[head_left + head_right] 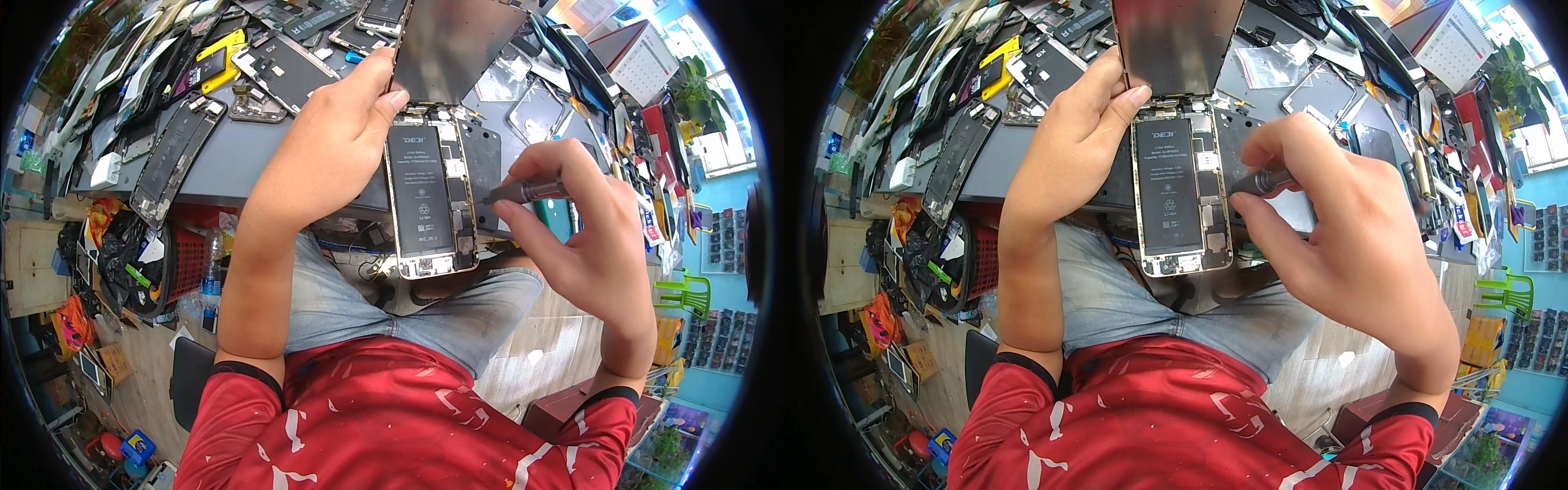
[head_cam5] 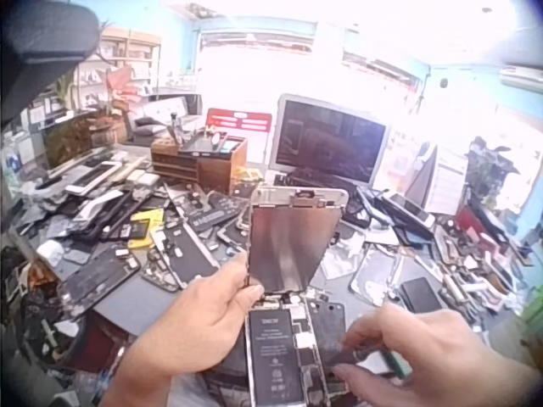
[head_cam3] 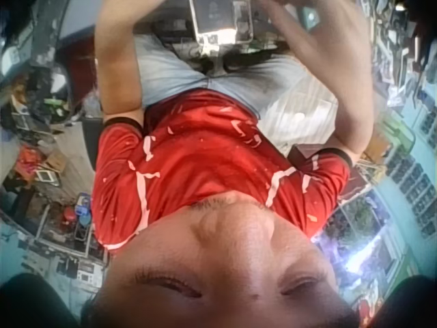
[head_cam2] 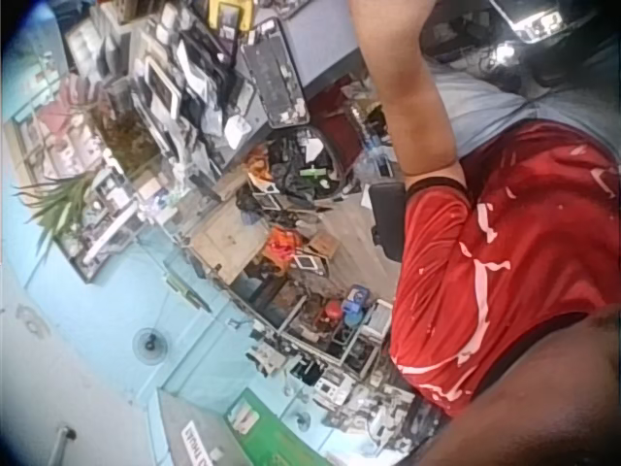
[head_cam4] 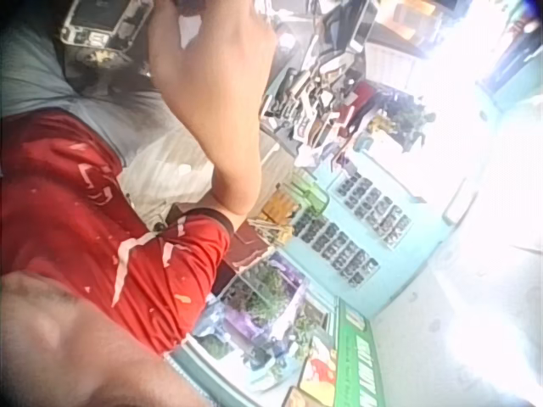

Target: The person holds a white smartphone with a cracked screen, then uses a prying tool to separate the screen from the frame. The person continues to pry and lift the screen, exposing the internal components and battery.

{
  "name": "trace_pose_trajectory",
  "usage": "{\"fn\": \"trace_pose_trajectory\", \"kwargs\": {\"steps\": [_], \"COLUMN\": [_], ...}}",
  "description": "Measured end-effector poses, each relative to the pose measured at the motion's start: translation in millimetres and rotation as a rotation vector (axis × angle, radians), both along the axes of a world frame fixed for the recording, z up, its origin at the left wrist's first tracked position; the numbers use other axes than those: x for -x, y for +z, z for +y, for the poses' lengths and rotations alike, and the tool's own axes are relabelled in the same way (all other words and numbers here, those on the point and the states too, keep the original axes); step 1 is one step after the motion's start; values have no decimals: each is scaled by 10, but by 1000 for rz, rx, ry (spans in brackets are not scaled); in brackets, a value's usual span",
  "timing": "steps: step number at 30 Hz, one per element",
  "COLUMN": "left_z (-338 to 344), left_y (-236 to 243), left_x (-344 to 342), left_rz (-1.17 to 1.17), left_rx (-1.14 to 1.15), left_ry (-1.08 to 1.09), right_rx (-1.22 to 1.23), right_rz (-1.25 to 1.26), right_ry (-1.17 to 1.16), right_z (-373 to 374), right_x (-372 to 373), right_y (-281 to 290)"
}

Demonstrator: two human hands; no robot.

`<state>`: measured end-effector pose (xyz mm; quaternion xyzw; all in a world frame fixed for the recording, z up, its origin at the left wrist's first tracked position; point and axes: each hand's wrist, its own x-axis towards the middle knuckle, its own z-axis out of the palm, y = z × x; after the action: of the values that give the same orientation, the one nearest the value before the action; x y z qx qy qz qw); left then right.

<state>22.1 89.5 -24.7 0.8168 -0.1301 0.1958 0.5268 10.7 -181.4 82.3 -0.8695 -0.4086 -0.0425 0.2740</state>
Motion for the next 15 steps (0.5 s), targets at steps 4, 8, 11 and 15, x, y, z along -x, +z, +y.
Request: {"fn": "trace_pose_trajectory", "kwargs": {"steps": [4,8,11,15], "left_z": [-12,-6,14,-1], "left_y": [-53,-60,-22,-17], "left_x": [-20,-27,-14,-4], "left_rz": [-39,-29,-3,4], "left_rx": [11,16,-3,12], "left_ry": [23,6,-9,2], "right_rx": [-6,19,0,6], "right_rz": [12,72,116,115], "right_ry": [-21,-26,-10,-9], "right_z": [-51,-95,-111,-133], "right_x": [89,188,237,256], "right_y": [26,58,41,37]}}
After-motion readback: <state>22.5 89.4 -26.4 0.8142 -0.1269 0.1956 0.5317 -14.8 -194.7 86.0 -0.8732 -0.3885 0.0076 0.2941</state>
